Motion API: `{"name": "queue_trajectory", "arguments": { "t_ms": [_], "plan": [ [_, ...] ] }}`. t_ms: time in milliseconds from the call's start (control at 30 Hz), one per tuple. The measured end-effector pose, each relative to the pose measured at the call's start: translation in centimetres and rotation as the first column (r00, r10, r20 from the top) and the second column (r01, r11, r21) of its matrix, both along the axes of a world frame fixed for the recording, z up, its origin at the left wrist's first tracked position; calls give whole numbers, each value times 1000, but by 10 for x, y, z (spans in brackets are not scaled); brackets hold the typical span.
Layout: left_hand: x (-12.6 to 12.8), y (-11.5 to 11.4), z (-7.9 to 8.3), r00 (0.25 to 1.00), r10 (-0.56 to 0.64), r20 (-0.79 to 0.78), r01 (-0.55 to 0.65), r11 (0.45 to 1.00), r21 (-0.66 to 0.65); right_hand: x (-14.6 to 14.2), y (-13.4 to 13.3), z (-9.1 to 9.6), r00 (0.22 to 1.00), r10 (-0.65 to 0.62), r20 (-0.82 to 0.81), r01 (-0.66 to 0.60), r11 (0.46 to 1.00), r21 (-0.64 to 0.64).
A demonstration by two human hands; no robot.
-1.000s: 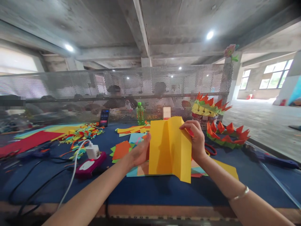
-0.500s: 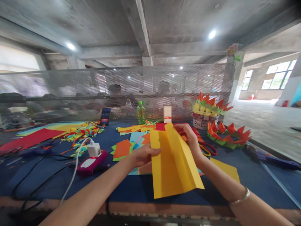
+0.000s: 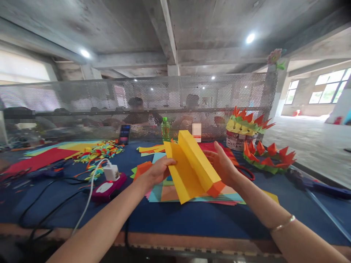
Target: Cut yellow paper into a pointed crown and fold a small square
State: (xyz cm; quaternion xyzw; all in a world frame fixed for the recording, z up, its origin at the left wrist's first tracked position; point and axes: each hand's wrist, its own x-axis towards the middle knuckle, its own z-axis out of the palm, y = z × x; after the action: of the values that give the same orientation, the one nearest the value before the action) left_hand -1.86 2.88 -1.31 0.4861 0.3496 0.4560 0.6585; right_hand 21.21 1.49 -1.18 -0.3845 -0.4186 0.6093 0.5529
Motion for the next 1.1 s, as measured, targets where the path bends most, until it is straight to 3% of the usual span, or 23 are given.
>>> {"name": "queue_trajectory", "arguments": {
  "t_ms": [67, 200, 433, 733, 833, 967, 1100],
  "plan": [
    [0, 2, -2, 1000, 8, -21, -8, 1000, 8, -1, -5, 2, 994, 95, 51, -96, 995, 13],
    [-1, 7, -6, 1000, -23, -3, 23, 999, 37, -1, -10, 0, 973, 146, 181, -167, 980, 106],
    [5, 3, -7, 996, -86, -1, 86, 996, 38, -15, -17, -5, 870, 120, 478, -305, 894, 329],
    [15, 1, -15, 998, -19, 62, 18, 1000, 18, -34, -32, 1, 827, 91, 555, -371, 829, 418],
    [14, 0, -13, 996, -7, 89, 5, 1000, 21, -31, -27, -3, 825, 26, 564, -335, 826, 453],
    [12, -4, -2, 975, -64, 212, 47, 995, 83, -17, -13, -5, 900, -52, 433, -149, 897, 417],
    [7, -7, 8, 968, -8, 252, -12, 997, 81, 1, -2, 0, 924, -144, 355, 13, 938, 347]
  ]
}}
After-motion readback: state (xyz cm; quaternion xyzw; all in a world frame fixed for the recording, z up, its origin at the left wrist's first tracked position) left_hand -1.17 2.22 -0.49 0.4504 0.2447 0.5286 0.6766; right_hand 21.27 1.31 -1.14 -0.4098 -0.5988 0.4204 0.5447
